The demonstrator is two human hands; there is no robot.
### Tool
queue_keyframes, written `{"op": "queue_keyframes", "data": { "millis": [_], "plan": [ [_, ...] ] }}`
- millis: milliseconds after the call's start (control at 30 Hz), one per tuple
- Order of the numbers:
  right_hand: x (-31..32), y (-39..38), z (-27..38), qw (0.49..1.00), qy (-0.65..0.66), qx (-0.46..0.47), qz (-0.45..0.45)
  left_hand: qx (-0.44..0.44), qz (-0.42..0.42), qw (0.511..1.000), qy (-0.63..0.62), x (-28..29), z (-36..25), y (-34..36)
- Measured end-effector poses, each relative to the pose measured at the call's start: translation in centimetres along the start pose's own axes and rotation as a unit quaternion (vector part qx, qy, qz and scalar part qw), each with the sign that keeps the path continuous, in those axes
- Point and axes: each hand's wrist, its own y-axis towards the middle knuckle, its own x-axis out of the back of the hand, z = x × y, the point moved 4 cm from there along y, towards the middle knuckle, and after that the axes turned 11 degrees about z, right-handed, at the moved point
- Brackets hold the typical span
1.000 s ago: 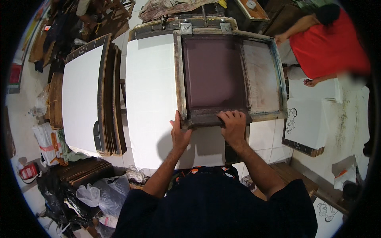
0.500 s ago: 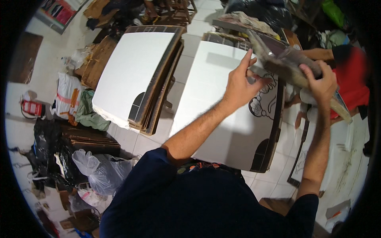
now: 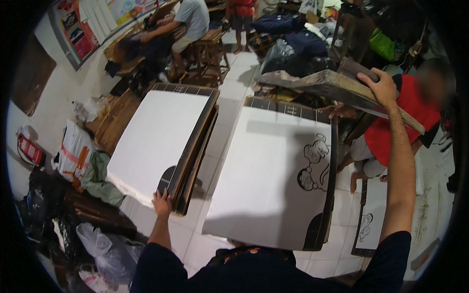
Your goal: The person performs screen printing by placing a white sheet on a frame, applying ink with a squeegee, and lifting the screen to reveal a printed cartoon design. The process is repeated multiple times on new sheets.
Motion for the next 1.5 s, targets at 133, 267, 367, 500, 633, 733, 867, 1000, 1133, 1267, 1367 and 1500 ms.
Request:
{"op": "queue_keyframes", "data": {
  "millis": [133, 267, 367, 500, 633, 733, 867, 1000, 1133, 1267, 1367, 1500],
  "plan": [
    [0.3, 0.5, 0.2, 1.0, -0.014, -0.012, -0.011, -0.063, -0.04, 0.997, 0.004, 0.2, 0.3, -0.4],
    [0.0, 0.9, -0.8, 0.999, 0.015, -0.031, 0.038, -0.116, -0.051, 0.992, 0.003, 0.8, 0.1, -0.7],
    [0.0, 1.4, -1.3, 1.0, 0.001, -0.013, 0.011, -0.164, -0.05, 0.985, 0.016, 1.3, -0.4, -1.5],
    [-0.6, 2.3, -1.9, 0.997, 0.015, -0.04, 0.062, -0.233, -0.021, 0.963, 0.137, 3.2, -1.9, -1.6],
    [-0.6, 2.1, -2.1, 0.999, -0.004, -0.038, 0.02, -0.227, 0.119, 0.951, 0.172, 5.3, -5.0, 0.1],
    [-1.0, 1.9, -2.3, 0.997, 0.016, -0.039, 0.058, -0.202, 0.134, 0.94, 0.238, 6.5, -11.1, -0.6],
    [-0.8, 1.9, -2.3, 0.999, 0.014, -0.037, 0.026, -0.299, 0.086, 0.934, 0.173, 5.8, -27.4, -6.9],
    [-1.2, 2.4, -2.5, 0.997, 0.034, -0.033, 0.067, -0.464, 0.074, 0.883, 0.0, 0.2, -35.7, -19.5],
    [-1.0, 2.8, -3.0, 1.0, -0.014, -0.009, 0.009, -0.33, -0.157, 0.925, -0.102, -2.2, -23.8, -19.1],
    [-1.4, 3.4, -3.7, 1.0, 0.005, -0.002, 0.018, 0.091, -0.216, 0.957, -0.173, -3.4, -4.8, -18.5],
    [-1.5, 3.0, -3.3, 1.0, -0.012, 0.013, 0.004, 0.195, -0.063, 0.942, -0.267, -5.6, -0.5, -19.0],
    [-0.8, 1.6, -1.6, 1.0, -0.02, 0.017, 0.002, 0.176, -0.142, 0.956, -0.186, -4.3, -4.4, -18.8]
  ]
}}
